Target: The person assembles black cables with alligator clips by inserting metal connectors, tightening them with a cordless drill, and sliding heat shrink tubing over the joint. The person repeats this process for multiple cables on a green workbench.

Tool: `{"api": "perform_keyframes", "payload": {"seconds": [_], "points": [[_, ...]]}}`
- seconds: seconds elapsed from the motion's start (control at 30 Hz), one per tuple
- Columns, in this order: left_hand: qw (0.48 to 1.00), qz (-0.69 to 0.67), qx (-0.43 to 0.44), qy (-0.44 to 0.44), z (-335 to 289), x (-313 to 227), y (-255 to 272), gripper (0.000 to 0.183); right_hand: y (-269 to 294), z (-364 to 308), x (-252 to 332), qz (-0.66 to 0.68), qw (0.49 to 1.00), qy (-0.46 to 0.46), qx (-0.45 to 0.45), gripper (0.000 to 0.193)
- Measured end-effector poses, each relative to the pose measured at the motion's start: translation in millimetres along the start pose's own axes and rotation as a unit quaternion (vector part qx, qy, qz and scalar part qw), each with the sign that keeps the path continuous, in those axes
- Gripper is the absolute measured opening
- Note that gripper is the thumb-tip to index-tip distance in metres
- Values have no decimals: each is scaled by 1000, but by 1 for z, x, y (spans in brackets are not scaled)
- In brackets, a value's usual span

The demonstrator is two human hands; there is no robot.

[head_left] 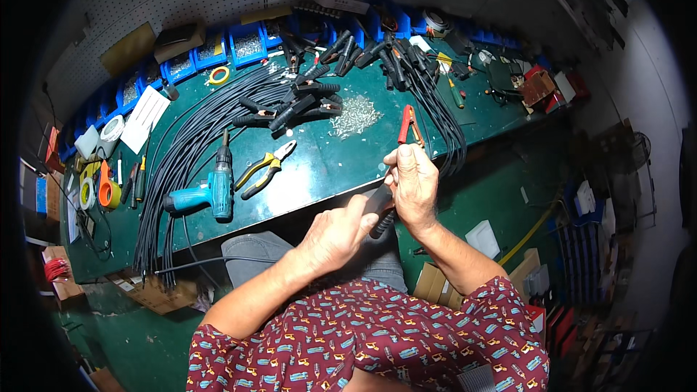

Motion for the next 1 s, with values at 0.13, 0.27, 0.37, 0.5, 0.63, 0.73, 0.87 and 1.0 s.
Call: {"api": "perform_keyframes", "payload": {"seconds": [0.13,0.27,0.37,0.5,0.63,0.73,0.87,1.0], "points": [[1000,12,10,1,-2,1,2,28,1,3,-25,61,993,-86,52,50],[988,-133,70,-29,-5,-3,1,28,-14,1,-35,232,888,-354,181,76],[988,-124,93,-25,-8,-10,-5,28,-15,-6,-38,148,906,-333,214,76],[989,-90,103,-53,-6,-13,-9,30,-18,-20,-39,124,914,-320,219,76],[992,-43,114,-44,-6,-15,-14,32,-28,-30,-41,133,920,-306,205,79],[993,-15,109,-32,-5,-18,-12,30,-26,-29,-44,144,934,-281,164,81],[995,-42,88,-24,4,-15,-8,31,-23,-11,-40,277,924,-205,163,77],[983,-174,48,-35,11,-21,5,28,-28,-11,-18,246,951,-124,140,67]]}}
Point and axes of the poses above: each hand's wrist, its own z-axis towards the middle knuckle, its own y-axis out of the back of the hand, x = y × z, the point moved 9 cm from there along z, towards the middle knuckle, and after that the axes turned 2 degrees about -x, right-handed, at the moved point
